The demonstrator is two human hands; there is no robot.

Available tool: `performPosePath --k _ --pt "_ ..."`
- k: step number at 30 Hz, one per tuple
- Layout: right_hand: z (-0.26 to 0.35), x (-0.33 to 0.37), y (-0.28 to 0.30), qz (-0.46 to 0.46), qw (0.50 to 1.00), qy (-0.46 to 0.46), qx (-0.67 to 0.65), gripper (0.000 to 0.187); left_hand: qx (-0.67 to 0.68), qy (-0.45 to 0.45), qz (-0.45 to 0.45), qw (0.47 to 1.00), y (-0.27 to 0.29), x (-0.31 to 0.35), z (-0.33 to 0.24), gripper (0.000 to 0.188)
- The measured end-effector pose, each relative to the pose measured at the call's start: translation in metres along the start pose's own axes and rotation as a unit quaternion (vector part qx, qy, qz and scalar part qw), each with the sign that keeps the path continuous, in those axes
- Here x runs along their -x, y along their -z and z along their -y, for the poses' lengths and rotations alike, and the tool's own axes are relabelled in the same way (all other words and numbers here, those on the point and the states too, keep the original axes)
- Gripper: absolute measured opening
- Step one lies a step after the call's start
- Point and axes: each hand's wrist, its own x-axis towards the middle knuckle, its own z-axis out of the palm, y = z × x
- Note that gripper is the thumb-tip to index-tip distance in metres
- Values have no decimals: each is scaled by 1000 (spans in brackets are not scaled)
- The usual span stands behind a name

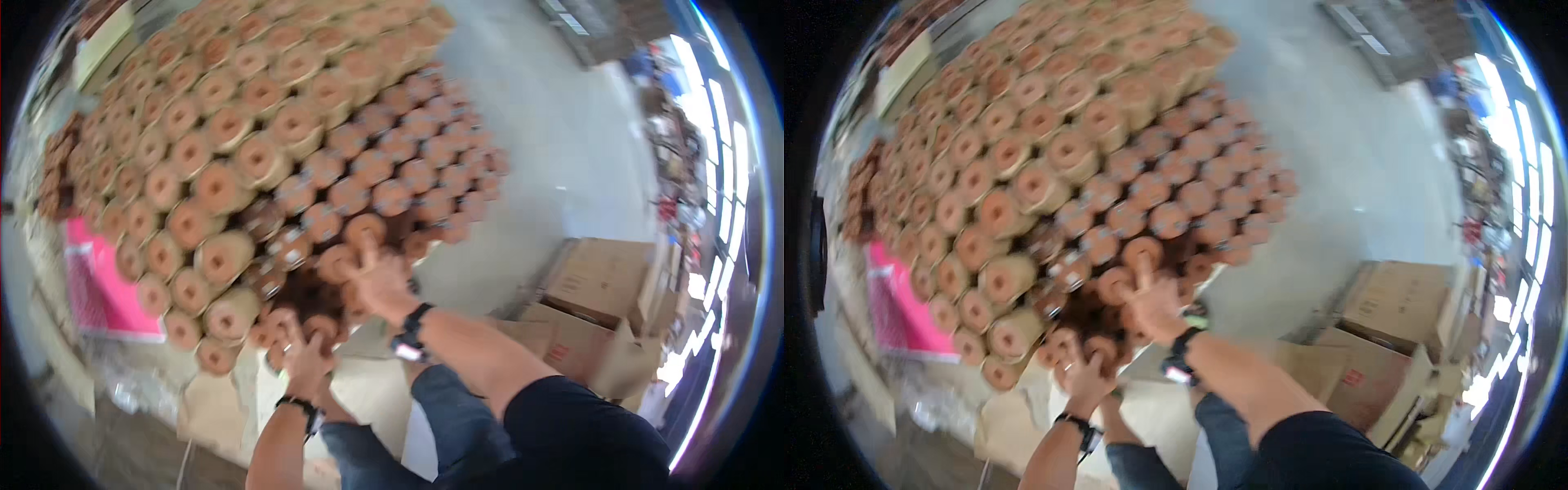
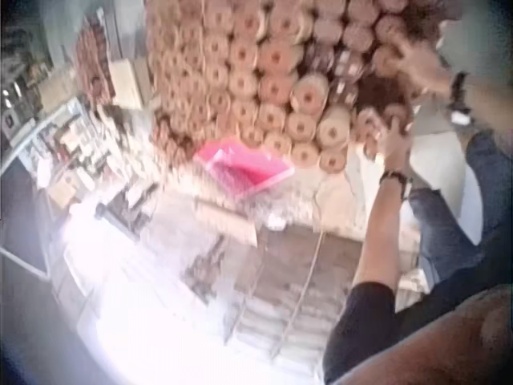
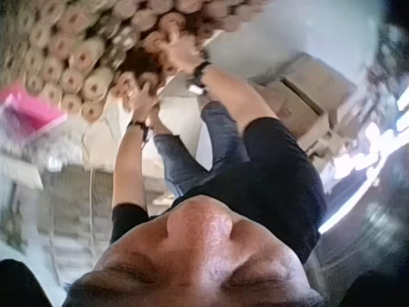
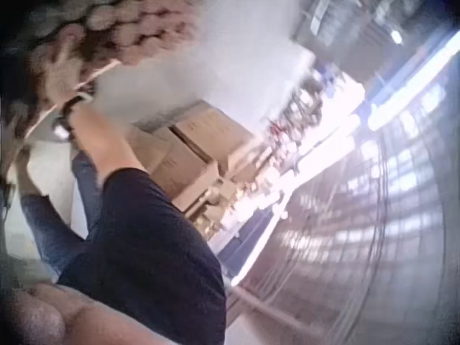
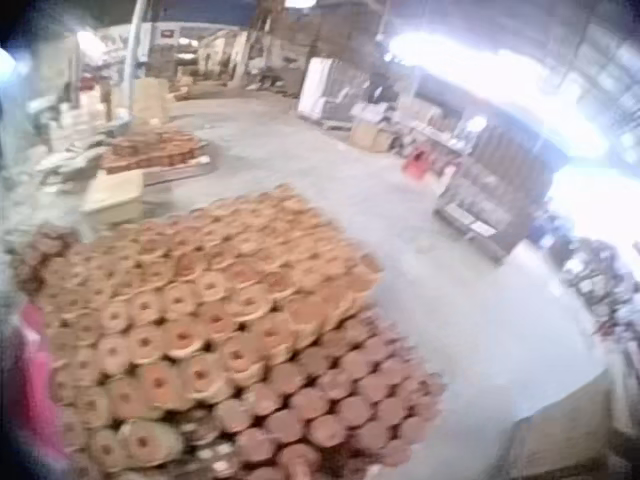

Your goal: Stacking and organizing cylindrical wooden furniture components on the floor of a workshop.

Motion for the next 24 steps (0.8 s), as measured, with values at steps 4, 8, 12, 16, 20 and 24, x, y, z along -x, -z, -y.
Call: performPosePath --k 4,8,12,16,20,24 --pt "22 -6 -17 49 998 -25 -29 41 -58 48 49 996 16 7 3 46" --pt "30 -6 0 74 996 -51 -9 41 -36 66 96 993 27 16 2 46" --pt "24 -6 7 78 996 -47 19 51 12 10 108 994 93 64 -11 45" --pt "13 -8 -5 93 994 -62 20 46 -100 1 192 976 96 97 17 72" --pt "19 -7 14 126 989 -65 -41 46 -88 12 191 978 115 112 42 71" --pt "10 54 37 -69 995 -60 -32 39 -70 -24 157 985 148 87 45 70"
